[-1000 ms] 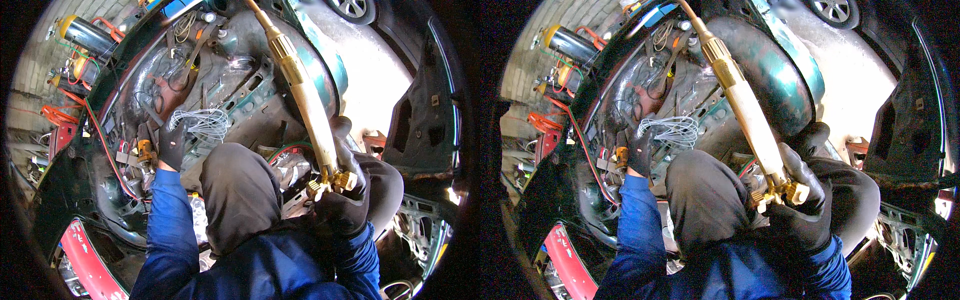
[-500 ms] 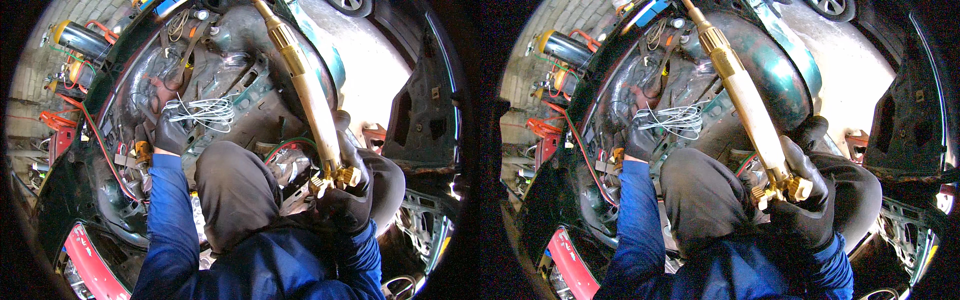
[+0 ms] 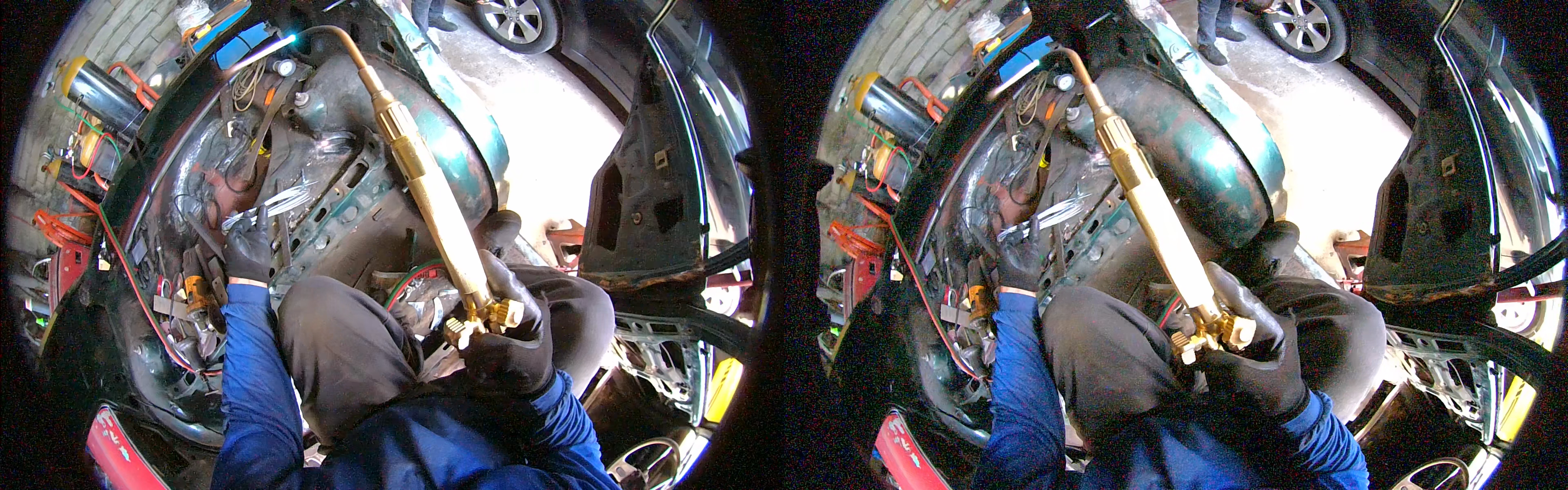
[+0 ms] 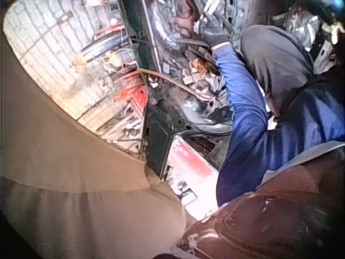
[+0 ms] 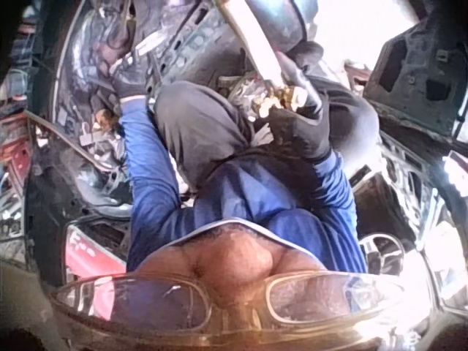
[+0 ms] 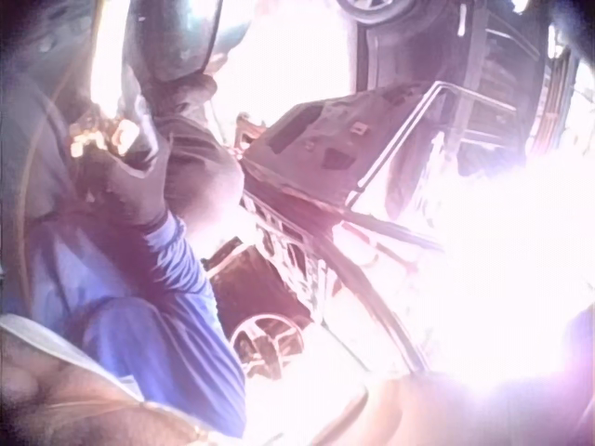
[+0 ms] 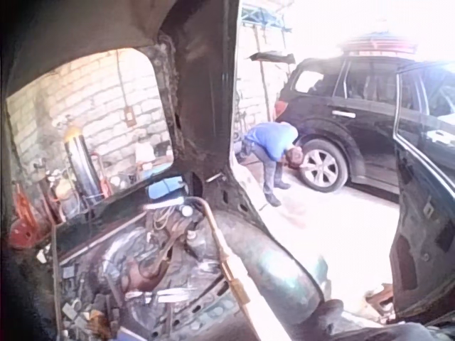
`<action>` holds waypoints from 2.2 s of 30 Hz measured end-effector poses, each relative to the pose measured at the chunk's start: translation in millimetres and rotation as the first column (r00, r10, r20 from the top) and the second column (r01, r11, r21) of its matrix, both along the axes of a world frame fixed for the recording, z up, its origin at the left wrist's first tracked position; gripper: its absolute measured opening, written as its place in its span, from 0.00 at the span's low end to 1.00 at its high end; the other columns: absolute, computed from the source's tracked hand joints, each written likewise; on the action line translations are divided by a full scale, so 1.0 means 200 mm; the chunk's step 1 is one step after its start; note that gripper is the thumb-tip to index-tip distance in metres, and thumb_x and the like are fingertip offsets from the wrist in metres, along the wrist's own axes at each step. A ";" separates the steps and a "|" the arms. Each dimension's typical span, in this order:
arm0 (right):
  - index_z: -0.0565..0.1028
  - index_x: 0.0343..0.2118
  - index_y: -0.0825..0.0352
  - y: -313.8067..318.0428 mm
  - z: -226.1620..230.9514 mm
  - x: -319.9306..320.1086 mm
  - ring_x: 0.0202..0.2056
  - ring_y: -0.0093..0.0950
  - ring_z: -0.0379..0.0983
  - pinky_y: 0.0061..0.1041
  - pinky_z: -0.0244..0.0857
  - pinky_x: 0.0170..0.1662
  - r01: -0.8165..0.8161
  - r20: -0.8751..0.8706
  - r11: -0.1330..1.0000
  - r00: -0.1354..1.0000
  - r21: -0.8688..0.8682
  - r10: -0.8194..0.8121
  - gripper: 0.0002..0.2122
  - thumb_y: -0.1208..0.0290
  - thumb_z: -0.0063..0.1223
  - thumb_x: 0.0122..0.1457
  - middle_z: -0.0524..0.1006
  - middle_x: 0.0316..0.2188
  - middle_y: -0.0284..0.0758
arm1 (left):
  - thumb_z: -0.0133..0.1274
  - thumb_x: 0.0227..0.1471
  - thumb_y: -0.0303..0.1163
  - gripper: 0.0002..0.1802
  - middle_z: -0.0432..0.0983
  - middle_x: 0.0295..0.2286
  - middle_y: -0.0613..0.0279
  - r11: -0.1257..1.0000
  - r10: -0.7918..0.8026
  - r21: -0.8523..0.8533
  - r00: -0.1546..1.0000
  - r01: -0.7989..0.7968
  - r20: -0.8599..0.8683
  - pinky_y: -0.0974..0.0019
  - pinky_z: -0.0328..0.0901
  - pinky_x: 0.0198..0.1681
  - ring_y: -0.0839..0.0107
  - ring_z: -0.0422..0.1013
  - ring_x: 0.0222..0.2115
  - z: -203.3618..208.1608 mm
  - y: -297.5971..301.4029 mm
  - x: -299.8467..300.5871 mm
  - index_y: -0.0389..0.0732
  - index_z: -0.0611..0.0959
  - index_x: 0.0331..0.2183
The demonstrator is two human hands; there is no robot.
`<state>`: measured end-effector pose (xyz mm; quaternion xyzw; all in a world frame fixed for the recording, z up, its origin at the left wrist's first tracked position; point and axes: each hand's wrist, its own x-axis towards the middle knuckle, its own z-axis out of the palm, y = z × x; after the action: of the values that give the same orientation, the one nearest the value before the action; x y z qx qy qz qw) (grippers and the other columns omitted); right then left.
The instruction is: The person uses a handheld welding torch to weld seams on a car's inner frame while feeding welding wire. They repeatedly reposition the torch and wire, occasionally using a hammer to tap the welded area. The work occurs under the open hood of a car in a workshop.
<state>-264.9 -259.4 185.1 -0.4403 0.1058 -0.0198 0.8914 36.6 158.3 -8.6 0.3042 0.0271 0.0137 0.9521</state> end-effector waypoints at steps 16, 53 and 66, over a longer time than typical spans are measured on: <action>0.61 0.70 0.74 0.02 -0.04 -0.03 0.63 0.38 0.71 0.38 0.65 0.65 0.040 -0.096 0.998 0.994 -0.050 -0.044 0.42 0.70 0.72 0.54 0.71 0.65 0.48 | 0.57 0.66 0.47 0.21 0.81 0.29 0.63 0.132 0.324 0.968 0.932 -0.213 0.161 0.63 0.68 0.31 0.74 0.75 0.27 0.24 -0.11 -0.19 0.37 0.88 0.43; 0.62 0.70 0.74 0.05 -0.12 -0.05 0.45 0.27 0.74 0.27 0.69 0.48 0.080 -0.086 0.978 0.991 -0.191 -0.098 0.41 0.66 0.70 0.54 0.76 0.54 0.41 | 0.53 0.65 0.32 0.18 0.80 0.45 0.48 -0.306 -0.204 0.950 0.979 -0.059 -0.005 0.55 0.70 0.52 0.53 0.76 0.47 -0.10 0.39 -0.84 0.40 0.79 0.54; 0.61 0.70 0.73 0.09 -0.12 -0.03 0.39 0.24 0.75 0.24 0.71 0.42 0.029 -0.126 0.974 0.990 -0.226 -0.059 0.41 0.65 0.68 0.55 0.78 0.50 0.39 | 0.59 0.58 0.36 0.20 0.80 0.43 0.48 -0.682 -0.153 0.722 0.988 -0.117 0.015 0.51 0.69 0.51 0.52 0.77 0.45 -0.19 0.72 -0.86 0.43 0.80 0.51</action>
<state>-271.8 -241.1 160.6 -0.5356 0.1712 -0.0223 0.8266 -135.2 302.2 -46.3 0.9917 -0.0792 0.0306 0.0967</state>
